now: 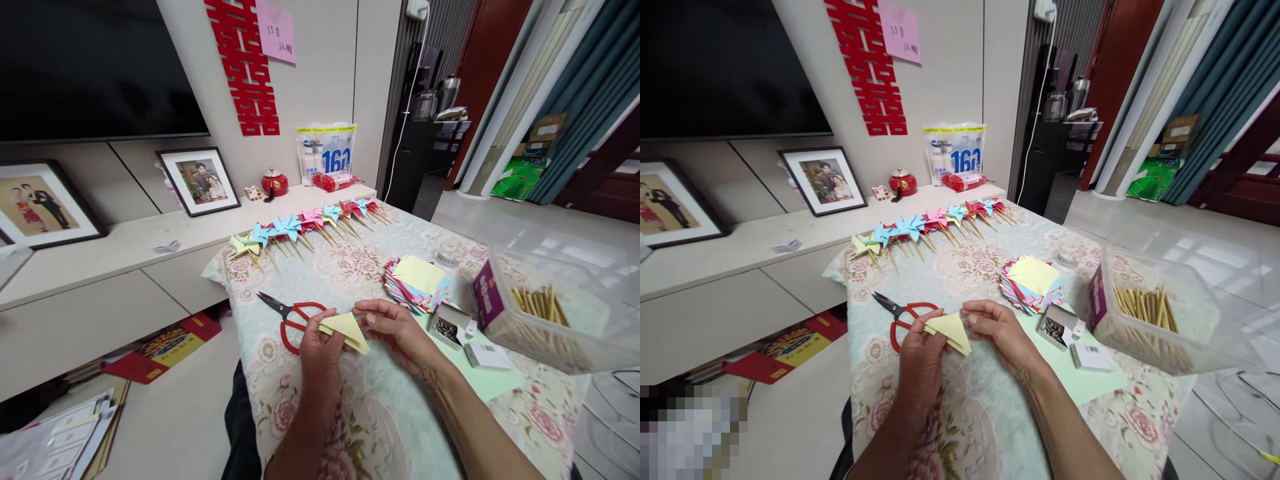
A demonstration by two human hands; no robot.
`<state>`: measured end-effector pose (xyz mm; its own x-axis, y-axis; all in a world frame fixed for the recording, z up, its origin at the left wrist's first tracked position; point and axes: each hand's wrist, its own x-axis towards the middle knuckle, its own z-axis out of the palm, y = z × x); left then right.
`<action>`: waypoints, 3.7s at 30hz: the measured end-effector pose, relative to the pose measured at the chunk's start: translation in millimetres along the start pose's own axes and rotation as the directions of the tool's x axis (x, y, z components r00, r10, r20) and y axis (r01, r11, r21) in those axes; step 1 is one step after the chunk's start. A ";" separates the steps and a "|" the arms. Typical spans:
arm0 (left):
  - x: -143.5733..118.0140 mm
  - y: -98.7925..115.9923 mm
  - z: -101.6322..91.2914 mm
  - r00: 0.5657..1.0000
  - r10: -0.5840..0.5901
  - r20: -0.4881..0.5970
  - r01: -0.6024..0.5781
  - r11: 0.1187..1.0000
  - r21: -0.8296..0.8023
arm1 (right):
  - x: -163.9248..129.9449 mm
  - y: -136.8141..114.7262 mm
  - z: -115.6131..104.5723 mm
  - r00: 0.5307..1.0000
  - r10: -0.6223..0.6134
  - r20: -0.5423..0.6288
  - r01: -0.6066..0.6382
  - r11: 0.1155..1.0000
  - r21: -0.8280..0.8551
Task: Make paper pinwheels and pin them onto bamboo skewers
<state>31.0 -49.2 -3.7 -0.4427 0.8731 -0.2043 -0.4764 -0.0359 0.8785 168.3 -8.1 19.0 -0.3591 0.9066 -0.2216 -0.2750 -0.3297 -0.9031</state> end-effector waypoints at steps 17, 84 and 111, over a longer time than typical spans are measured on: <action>0.6 -2.2 -2.9 0.998 0.036 0.047 -0.044 0.986 0.159 | -2.9 -3.8 0.3 1.000 0.018 0.016 -0.019 1.000 0.018; -14.2 10.4 4.2 0.948 -0.199 0.250 0.239 0.960 -0.143 | -1.6 -7.0 -12.9 0.983 -0.105 0.150 0.116 0.991 -0.066; -14.3 12.5 5.4 0.918 -0.203 0.342 0.252 0.962 -0.105 | -0.6 -7.3 -12.1 0.992 -0.125 0.010 0.125 0.985 -0.118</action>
<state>35.5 -59.6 12.5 -0.0499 0.9747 -0.2179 -0.6494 0.1341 0.7485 181.3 -3.0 21.3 -0.3310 0.9379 -0.1036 -0.2110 -0.1806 -0.9607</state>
